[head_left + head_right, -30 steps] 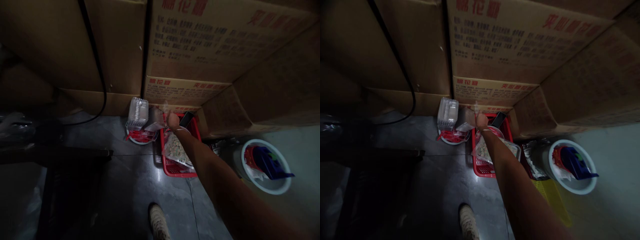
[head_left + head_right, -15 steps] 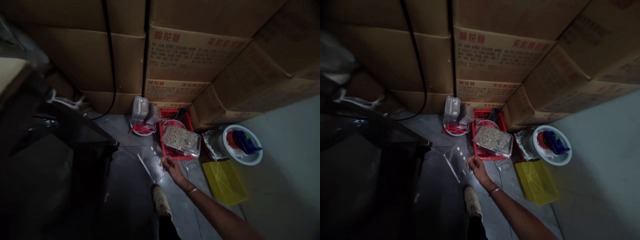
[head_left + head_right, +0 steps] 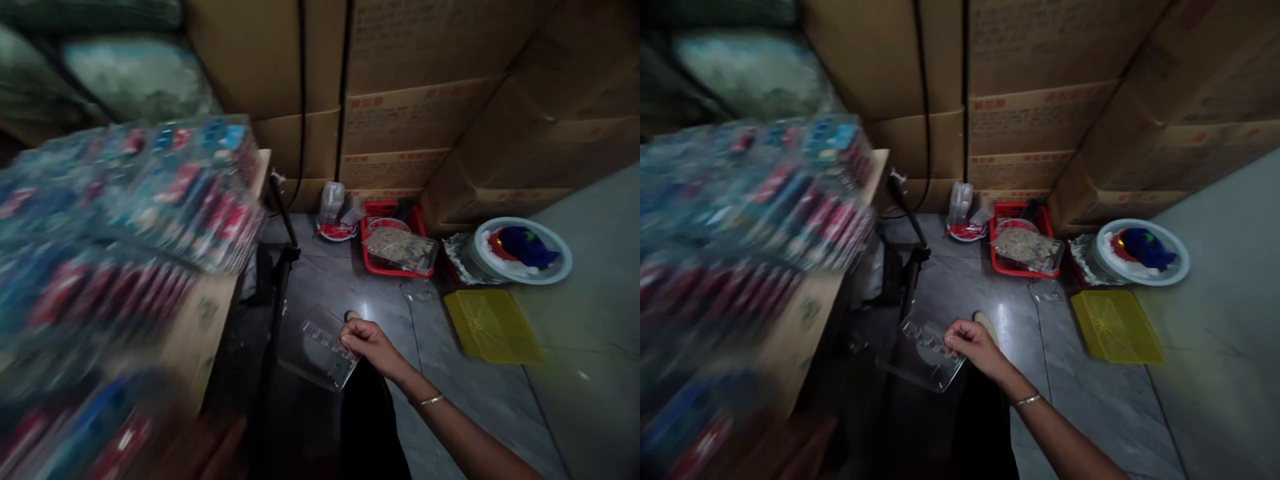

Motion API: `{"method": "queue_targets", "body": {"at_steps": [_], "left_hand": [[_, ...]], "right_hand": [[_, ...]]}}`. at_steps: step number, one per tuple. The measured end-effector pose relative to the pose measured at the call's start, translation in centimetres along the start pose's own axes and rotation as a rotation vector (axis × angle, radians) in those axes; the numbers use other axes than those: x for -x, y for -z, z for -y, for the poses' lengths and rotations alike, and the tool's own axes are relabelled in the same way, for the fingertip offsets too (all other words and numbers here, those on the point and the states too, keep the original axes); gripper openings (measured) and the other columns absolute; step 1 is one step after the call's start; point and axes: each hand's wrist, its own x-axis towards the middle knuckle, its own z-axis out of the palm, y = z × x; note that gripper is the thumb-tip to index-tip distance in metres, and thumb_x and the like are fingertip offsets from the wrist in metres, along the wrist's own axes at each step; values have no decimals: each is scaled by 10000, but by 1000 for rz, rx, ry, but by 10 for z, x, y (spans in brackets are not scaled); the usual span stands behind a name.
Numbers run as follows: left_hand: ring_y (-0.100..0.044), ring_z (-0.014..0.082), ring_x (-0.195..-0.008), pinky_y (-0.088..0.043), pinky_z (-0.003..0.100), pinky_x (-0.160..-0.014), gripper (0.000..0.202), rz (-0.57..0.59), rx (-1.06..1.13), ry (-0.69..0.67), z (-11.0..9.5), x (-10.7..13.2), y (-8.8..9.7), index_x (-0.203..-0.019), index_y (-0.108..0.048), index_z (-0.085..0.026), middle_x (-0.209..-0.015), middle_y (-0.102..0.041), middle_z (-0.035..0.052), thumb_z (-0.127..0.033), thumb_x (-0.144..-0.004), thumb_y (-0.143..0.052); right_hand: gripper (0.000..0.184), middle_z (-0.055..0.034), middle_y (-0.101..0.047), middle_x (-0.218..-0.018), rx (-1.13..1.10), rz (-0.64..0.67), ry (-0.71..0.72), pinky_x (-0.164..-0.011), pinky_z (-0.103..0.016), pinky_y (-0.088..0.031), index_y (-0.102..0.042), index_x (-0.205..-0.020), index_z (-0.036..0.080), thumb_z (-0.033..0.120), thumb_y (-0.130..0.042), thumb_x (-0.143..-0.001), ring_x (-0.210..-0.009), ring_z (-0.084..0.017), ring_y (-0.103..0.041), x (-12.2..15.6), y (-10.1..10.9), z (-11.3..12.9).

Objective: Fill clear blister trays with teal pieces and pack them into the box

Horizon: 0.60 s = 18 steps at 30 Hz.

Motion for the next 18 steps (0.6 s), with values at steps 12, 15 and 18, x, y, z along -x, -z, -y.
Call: {"method": "queue_targets", "body": {"at_steps": [12,15,18], "left_hand": [[-576,95,-548,-502,222,-531,556,-698,823,1029,-165,213,66,-1261,-441,-220,-745,-618,-37,-323,-771,-682],[-594,126,-590,-521,278,-579,549,-886,526,1212,-176,293,56,-1252,-435,-213,-773,-613,-20,-348,-770,-660],[-610,276,-991,-504,477,-834,549,-791,-49,1306,-186,346,38,-1266,-475,-180,-1094,-613,132,-329,-766,-647]], "right_hand": [[252,-103,-650,-1072,648,434,763,-836,-357,-501,-584,-1158,191,285,-491,-944,-980,-203,-605,175,-240,18],[241,-152,-616,-1199,847,594,1025,-940,-454,-443,-610,-1130,161,255,-504,-935,-1133,-267,-539,190,-303,-13],[199,-134,-651,-1150,980,774,1051,-915,-452,-434,-637,-1067,152,208,-528,-911,-1110,-274,-548,197,-346,-44]]}}
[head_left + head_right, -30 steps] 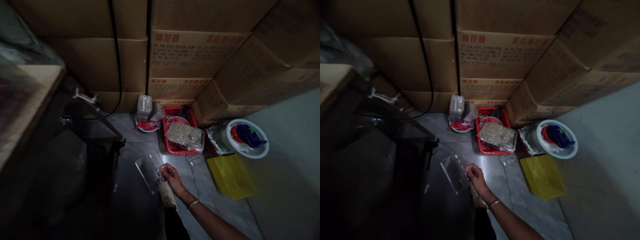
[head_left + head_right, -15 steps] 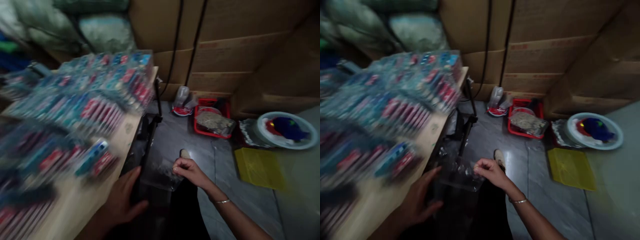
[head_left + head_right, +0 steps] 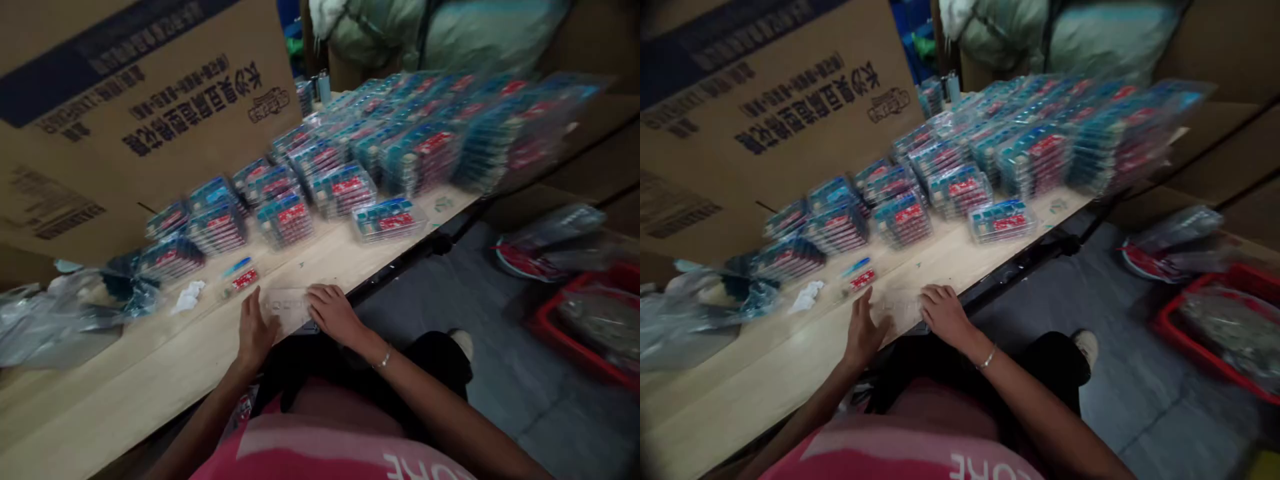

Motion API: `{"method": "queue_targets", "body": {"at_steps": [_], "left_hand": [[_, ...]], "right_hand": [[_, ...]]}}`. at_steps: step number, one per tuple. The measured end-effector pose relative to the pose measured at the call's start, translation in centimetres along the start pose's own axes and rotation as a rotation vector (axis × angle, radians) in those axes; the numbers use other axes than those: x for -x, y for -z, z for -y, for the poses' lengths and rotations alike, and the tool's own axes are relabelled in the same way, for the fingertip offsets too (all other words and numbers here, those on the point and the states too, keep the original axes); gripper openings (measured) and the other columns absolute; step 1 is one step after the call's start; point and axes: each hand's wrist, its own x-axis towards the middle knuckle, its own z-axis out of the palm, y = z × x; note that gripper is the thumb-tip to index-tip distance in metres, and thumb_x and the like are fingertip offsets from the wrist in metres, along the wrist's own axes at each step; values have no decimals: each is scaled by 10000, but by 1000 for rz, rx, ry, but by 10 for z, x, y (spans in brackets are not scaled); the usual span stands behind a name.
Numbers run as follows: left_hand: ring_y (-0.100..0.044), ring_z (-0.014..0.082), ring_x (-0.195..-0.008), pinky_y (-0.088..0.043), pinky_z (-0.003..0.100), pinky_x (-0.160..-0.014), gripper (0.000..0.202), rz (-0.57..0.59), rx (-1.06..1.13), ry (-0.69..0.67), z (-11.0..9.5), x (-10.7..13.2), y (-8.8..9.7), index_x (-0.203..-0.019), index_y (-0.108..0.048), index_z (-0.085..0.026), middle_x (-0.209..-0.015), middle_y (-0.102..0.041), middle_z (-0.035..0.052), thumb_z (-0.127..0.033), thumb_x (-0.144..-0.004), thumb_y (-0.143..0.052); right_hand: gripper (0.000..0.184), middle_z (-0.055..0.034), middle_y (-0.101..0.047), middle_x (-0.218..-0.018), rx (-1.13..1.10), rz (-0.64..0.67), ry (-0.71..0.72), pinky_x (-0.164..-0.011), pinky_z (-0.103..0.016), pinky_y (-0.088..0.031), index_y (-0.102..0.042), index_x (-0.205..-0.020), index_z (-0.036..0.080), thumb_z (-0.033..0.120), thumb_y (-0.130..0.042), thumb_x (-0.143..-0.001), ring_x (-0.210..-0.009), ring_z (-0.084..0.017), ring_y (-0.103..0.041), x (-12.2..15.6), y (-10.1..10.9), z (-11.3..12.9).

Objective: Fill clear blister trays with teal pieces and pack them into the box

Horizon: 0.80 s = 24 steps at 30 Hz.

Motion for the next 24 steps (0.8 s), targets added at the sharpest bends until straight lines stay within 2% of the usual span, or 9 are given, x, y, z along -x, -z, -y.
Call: {"method": "queue_targets", "body": {"at_steps": [1,3,5,6,8,11,17,24], "left_hand": [[-539,324,-1137,-440,537,-930,519,9,-130,-102,10,5,3,-1244,-512,-178,-1221,-564,167,-329,-767,-653],[-431,351,-1255,-344,551,-1022,413,188,-242,-331,23,7,7,-1136,-600,-191,-1331,-503,162,-367,-770,-673],[-483,314,-1172,-377,480,-987,337,428,-222,-482,30,-2,8,-964,-651,-197,-1248,-559,127,-446,-744,-705],[-514,289,-1097,-401,442,-944,350,512,-200,-510,33,-9,7,-882,-652,-193,-1178,-585,112,-489,-710,-729],[-524,256,-994,-412,404,-892,419,596,-158,-511,38,-25,5,-781,-637,-186,-1065,-592,84,-545,-620,-782],[-509,224,-959,-403,368,-888,425,658,-42,-523,43,-42,0,-736,-629,-187,-998,-559,53,-531,-573,-818],[-504,201,-932,-391,344,-869,402,640,82,-554,50,-44,-4,-729,-616,-179,-972,-538,43,-532,-631,-782],[-499,195,-921,-385,345,-870,370,601,75,-562,53,-41,-9,-737,-608,-181,-962,-544,36,-515,-669,-752]], "right_hand": [[192,-119,-659,-1137,-4,38,0,-912,-443,-429,-641,-1059,157,195,-537,-902,-1105,-268,-550,-4,-9,1],[192,-96,-663,-1134,-23,84,-19,-919,-429,-413,-646,-1060,170,195,-553,-894,-1103,-257,-549,-8,-17,0],[202,-89,-657,-1149,-43,135,-22,-922,-418,-400,-650,-1072,182,243,-574,-895,-1095,-251,-551,-9,-14,-5],[227,-89,-651,-1165,-55,165,-15,-924,-414,-396,-649,-1085,187,291,-597,-890,-1096,-250,-551,-9,-11,-8],[365,-96,-635,-1200,-75,230,-1,-931,-414,-387,-643,-1118,193,423,-669,-835,-1107,-260,-545,-9,-5,-14],[602,-112,-609,-1239,-78,312,0,-951,-431,-372,-626,-1161,197,563,-752,-701,-1137,-288,-527,-11,-2,-19],[765,-134,-570,-1273,-58,406,2,-987,-444,-350,-593,-1208,180,626,-779,-615,-1182,-305,-488,-15,-1,-19],[700,-122,-548,-1289,-31,434,-13,-1006,-434,-343,-579,-1226,176,571,-764,-678,-1204,-291,-463,-14,2,-18]]}}
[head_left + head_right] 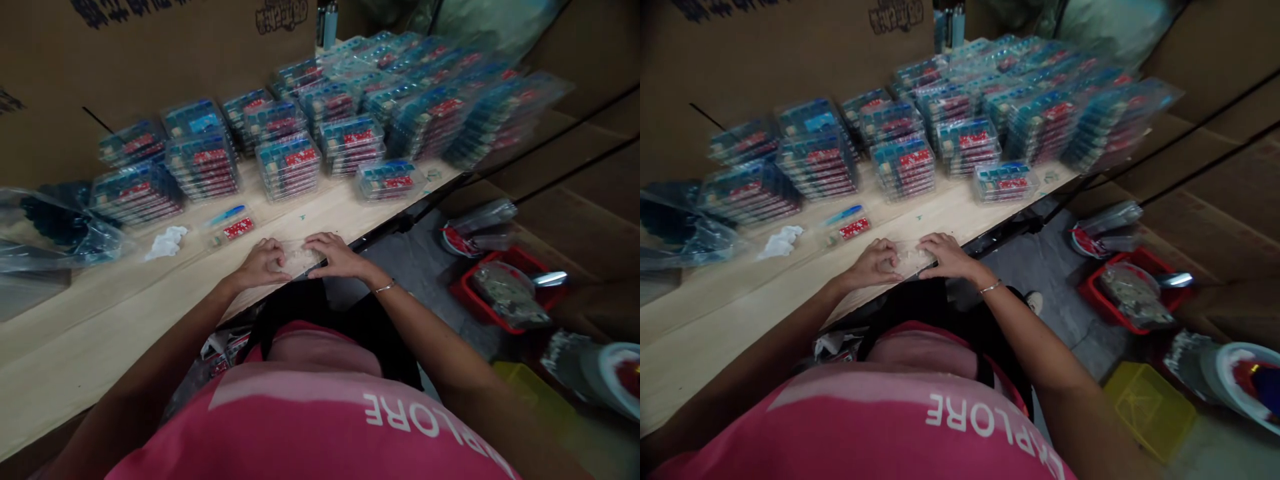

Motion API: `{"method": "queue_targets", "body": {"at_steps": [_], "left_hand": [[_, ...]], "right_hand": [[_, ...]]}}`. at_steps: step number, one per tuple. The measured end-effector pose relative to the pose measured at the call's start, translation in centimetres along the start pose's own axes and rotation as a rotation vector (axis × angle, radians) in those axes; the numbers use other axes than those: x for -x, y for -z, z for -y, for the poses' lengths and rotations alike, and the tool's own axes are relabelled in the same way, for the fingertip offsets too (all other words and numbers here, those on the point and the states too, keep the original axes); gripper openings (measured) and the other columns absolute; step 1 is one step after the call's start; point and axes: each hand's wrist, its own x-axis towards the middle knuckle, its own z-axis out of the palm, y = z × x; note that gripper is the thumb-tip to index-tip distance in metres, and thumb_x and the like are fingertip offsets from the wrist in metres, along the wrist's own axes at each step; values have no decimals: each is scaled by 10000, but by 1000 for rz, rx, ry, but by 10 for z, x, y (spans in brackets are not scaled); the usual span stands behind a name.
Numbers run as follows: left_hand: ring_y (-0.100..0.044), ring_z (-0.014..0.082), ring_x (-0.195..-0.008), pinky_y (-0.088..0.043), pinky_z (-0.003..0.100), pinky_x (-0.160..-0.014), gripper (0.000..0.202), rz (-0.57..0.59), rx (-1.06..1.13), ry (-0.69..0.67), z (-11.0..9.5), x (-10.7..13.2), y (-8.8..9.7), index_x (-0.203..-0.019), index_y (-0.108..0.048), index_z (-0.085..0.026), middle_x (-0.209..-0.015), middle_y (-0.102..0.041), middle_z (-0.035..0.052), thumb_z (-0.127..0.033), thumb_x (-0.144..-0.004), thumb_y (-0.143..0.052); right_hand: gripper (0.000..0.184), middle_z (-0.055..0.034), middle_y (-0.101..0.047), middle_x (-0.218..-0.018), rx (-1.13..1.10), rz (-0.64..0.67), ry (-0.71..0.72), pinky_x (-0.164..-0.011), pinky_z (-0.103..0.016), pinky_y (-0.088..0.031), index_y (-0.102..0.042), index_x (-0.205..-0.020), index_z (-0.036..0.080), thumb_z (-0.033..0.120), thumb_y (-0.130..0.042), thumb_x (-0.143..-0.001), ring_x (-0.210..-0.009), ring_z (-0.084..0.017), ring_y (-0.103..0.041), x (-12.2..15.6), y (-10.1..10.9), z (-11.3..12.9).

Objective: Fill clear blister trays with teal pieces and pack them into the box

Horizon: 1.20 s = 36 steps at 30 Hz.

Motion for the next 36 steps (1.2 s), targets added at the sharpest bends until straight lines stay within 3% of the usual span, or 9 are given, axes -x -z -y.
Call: {"method": "queue_targets", "body": {"at_steps": [5,9,12,14,19,22,25,31,36], "left_hand": [[-501,205,-928,-407,353,-870,341,28,-48,18,-4,-2,4,-737,-598,-186,-963,-542,42,-486,-670,-745],[-519,236,-951,-436,379,-868,293,89,-152,-18,-15,-5,11,-749,-592,-184,-987,-560,72,-462,-720,-681],[-534,274,-964,-456,420,-858,277,96,-300,-69,-22,-2,11,-871,-610,-182,-996,-577,101,-428,-745,-614],[-551,282,-946,-470,431,-839,259,34,-381,-102,-20,3,6,-908,-601,-193,-982,-595,100,-383,-733,-586],[-551,373,-1092,-475,529,-868,464,-255,-422,-192,-4,14,-13,-1173,-529,-219,-1319,-521,150,-420,-756,-559],[-537,385,-1162,-489,560,-897,698,-326,-324,-142,-2,18,-19,-1437,-292,-312,-1445,-434,86,-474,-801,-528],[-570,366,-1140,-520,559,-880,781,-308,-274,-72,-4,16,-18,-1491,-128,-402,-1411,-488,26,-540,-823,-507],[-627,376,-1071,-540,561,-856,853,-292,-288,-124,2,10,-21,-1513,-122,-354,-1415,-514,44,-575,-795,-525],[-597,389,-1133,-514,605,-881,837,-270,-221,-126,20,14,-26,-1478,-140,-479,-1509,-292,-143,-516,-741,-535]], "right_hand": [[639,-123,-528,-1307,10,52,-4,-1012,-455,-349,-553,-1254,203,503,-749,-724,-1213,-298,-451,-2,5,6],[670,-162,-497,-1315,226,-6,30,-1019,-512,-328,-504,-1291,151,377,-766,-717,-1237,-333,-405,-2,14,38],[324,-128,-578,-1172,427,2,150,-1026,-503,-320,-598,-1100,136,289,-670,-824,-1147,-292,-464,-1,14,68],[133,-90,-624,-1033,479,77,230,-954,-417,-388,-630,-950,142,227,-532,-922,-1037,-238,-518,-4,10,81],[170,-81,-637,-1078,544,149,229,-820,-314,-446,-628,-944,152,190,-463,-959,-1033,-204,-538,-10,10,81],[178,-74,-626,-1112,566,110,187,-787,-289,-454,-614,-993,150,188,-442,-969,-1045,-196,-534,-6,26,78],[189,-79,-618,-1093,595,65,166,-792,-292,-455,-614,-968,141,191,-431,-975,-1036,-200,-529,5,46,78],[196,-81,-602,-1012,589,33,110,-739,-292,-465,-589,-983,136,164,-395,-976,-947,-194,-531,35,66,76],[177,-62,-604,-905,467,-148,116,-777,-302,-467,-570,-881,164,260,-441,-956,-877,-189,-528,77,73,67]]}}
